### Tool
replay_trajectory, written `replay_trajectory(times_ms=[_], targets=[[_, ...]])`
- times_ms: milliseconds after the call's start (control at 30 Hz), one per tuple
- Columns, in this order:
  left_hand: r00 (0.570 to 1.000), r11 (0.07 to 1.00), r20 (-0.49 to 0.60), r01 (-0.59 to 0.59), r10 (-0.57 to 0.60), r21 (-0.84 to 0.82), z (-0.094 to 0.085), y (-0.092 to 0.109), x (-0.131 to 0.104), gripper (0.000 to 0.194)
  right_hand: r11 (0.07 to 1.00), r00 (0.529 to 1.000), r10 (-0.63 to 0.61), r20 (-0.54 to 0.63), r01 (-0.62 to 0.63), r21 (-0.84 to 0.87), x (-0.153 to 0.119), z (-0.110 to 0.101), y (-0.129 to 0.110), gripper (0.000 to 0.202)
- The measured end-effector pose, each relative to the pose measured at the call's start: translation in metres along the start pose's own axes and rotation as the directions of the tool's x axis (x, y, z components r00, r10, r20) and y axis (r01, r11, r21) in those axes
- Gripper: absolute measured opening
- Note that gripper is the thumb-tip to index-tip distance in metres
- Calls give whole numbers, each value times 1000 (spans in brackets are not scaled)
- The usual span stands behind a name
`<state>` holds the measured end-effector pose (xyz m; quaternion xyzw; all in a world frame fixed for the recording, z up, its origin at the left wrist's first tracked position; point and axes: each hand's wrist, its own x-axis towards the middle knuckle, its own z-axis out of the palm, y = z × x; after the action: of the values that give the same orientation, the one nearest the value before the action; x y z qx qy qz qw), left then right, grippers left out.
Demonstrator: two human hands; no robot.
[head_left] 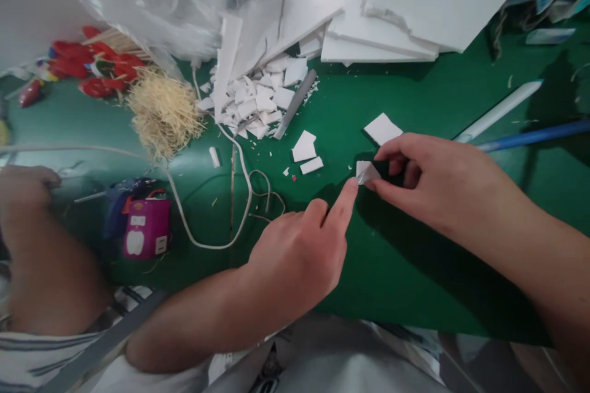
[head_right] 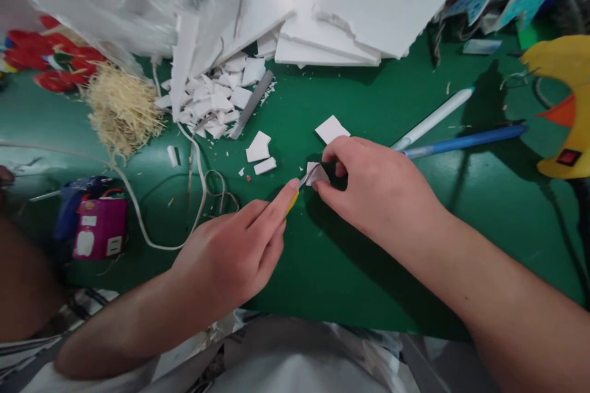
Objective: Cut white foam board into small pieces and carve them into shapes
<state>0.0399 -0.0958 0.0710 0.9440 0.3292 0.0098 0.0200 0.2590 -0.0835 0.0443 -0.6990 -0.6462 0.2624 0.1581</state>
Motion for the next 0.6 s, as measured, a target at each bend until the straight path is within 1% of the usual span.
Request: replay_trajectory(times_ms=[100,167,300,367,467,600], targets=[[1000,1000,16,1,-1,14,-2,2,1,50,1000,1000,-12,-7,12,-7,1,1,4,31],[1000,1000,31,-4,3,21,-2,2,2,51,999,999,-35,10,35,-14,1,2,6,36],[1000,1000,25,-9,8,24,-2,2,3,51,992,991,-124,44,124,13,3,4,9,31],[1000,999,12,-8,7,33,-1,2,3,51,988,987,-151,51,149,39,5,4,10,28],[1000,999,13,-2,1,48,0,3,3,51,987,986,-154,62,150,61,6,4,9,27],[1000,998,27,-3,2,58,-1,5,3,51,992,989,-121,83,117,54,8,3,6,27]])
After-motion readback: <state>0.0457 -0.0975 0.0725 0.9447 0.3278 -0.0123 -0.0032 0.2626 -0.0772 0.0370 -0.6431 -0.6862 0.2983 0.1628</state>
